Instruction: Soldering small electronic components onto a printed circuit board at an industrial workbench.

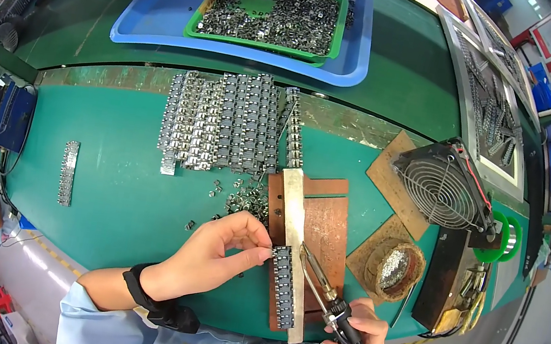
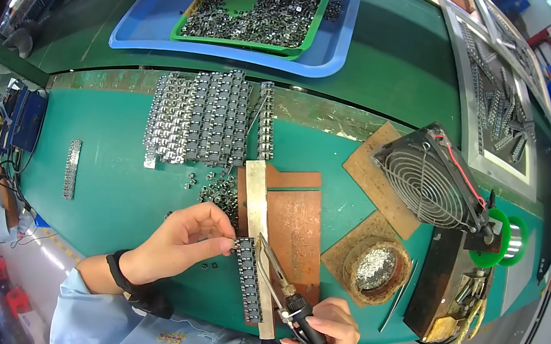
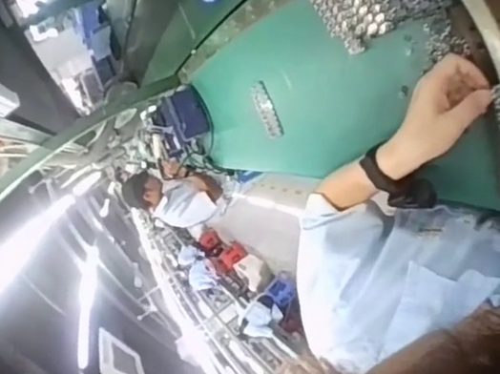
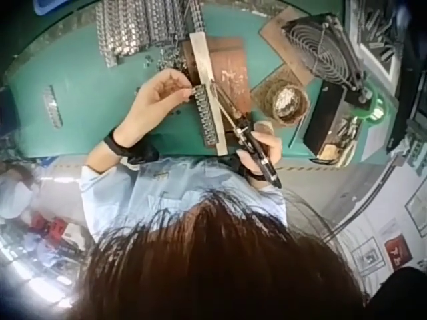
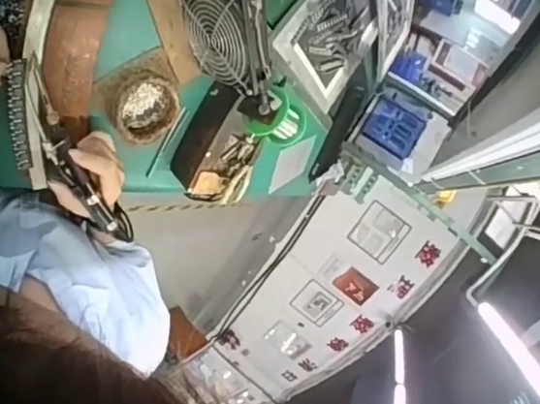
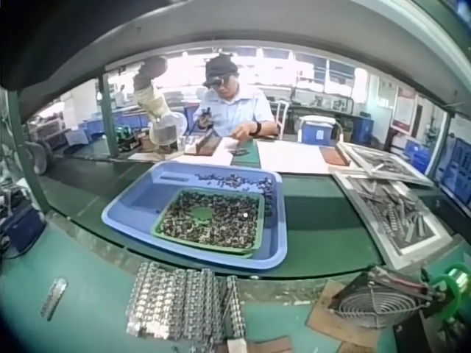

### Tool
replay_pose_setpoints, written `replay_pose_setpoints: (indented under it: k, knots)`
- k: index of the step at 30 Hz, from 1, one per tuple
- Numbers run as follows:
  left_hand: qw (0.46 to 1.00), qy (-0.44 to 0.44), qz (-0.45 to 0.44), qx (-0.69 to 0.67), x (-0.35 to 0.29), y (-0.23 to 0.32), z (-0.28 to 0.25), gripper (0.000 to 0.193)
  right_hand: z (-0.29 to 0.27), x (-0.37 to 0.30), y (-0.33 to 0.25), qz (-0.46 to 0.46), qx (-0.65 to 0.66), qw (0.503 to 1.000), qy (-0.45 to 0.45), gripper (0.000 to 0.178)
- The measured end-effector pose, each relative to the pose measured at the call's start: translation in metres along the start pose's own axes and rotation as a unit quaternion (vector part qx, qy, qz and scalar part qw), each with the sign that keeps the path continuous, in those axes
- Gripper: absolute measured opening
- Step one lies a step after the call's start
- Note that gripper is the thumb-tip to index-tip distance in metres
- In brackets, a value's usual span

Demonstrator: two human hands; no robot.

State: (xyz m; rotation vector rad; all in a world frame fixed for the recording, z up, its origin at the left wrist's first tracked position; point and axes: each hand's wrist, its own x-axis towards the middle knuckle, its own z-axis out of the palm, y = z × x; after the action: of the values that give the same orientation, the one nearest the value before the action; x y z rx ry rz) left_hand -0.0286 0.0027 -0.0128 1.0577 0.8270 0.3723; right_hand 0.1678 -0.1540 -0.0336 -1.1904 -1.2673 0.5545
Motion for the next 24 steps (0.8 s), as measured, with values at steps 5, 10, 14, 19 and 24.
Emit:
replay_pose_setpoints:
  k: [5,10,14,19,24]
  knots:
    - [1.000,-0.011,0.007,0.000,0.001,-0.001,-0.002,0.010,0.000,0.001,0.001,-0.002,-0.013,1.000,0.007,0.046]
    - [1.000,-0.011,0.008,0.006,0.002,-0.001,-0.003,0.011,0.002,0.004,0.000,-0.005,-0.009,1.000,-0.012,0.046]
    - [1.000,-0.011,0.002,0.003,0.002,0.000,-0.003,0.011,0.004,0.007,0.001,-0.008,-0.007,1.000,-0.023,0.045]
    - [1.000,-0.020,-0.007,0.004,0.002,0.001,-0.004,0.010,0.005,0.010,0.001,-0.009,-0.011,0.999,-0.036,0.042]
    - [1.000,-0.023,-0.002,0.004,0.002,0.000,-0.004,0.010,0.005,0.010,0.001,-0.011,-0.010,0.999,-0.036,0.042]
